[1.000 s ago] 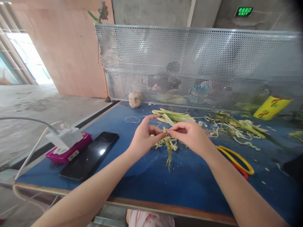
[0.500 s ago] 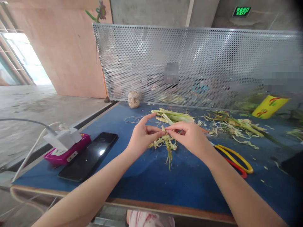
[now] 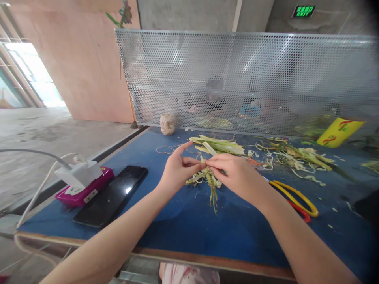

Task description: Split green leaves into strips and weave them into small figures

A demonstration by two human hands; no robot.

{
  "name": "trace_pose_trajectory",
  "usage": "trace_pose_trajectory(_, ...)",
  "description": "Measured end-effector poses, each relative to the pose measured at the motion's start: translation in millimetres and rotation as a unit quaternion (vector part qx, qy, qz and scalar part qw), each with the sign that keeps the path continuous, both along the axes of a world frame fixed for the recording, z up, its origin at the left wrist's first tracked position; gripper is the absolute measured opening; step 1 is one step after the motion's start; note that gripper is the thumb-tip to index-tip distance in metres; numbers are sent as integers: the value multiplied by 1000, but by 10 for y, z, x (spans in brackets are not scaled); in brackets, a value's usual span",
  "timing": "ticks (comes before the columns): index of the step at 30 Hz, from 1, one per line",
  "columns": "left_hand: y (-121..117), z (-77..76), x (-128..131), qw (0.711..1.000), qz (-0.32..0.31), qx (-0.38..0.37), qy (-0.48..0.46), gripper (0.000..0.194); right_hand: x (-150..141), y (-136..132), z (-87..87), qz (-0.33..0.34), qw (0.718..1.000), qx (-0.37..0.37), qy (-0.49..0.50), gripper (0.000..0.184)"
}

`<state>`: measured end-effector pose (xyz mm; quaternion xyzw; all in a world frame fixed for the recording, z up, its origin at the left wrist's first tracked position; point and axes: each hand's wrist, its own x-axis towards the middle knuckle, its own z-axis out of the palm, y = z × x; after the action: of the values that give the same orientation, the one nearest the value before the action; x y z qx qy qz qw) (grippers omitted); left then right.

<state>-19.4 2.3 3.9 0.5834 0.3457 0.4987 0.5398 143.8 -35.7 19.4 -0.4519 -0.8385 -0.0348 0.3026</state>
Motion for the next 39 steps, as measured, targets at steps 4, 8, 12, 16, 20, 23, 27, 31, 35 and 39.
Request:
trace_pose_trajectory(4,-7,5,0,1000,7,11,9,80,-20,18,-13,-4,999,45,-30,24)
trace_pose_trajectory(8,-10,22,-6,1000,14,-14,7,85,-25,19,-24,-5,996,84,-39,24)
trace_pose_trajectory(12,-2,21,-18,1000,12,-28,6,88,-28,23,-33,6,993,105,-43,25)
trace_pose_trajectory(16,-14,26,-20,999,1,-25,-21,95,-24,31,-35,21,996,86,8,26)
trace_pose_trajectory(20,-36,28,-7,999,-9,-15,-49,100,-15,26,-26,45,997,55,38,27)
trace_pose_trajectory(23,-43,14,1,997,-20,5,-72,100,-24,10,-15,43,997,56,36,27)
trace_pose_trajectory(27,-42,-9,6,995,-30,42,-80,100,-45,-10,-10,41,997,55,31,27)
trace_pose_trajectory(31,-34,-17,3,995,-36,62,-68,95,-68,-18,-16,10,997,71,13,24)
trace_pose_trajectory(35,-27,-17,-3,995,-42,73,-55,94,-81,-10,-25,-10,996,84,-12,22)
trace_pose_trajectory(39,-18,-24,-4,996,-31,73,-44,94,-80,-6,-15,-51,990,114,-59,19)
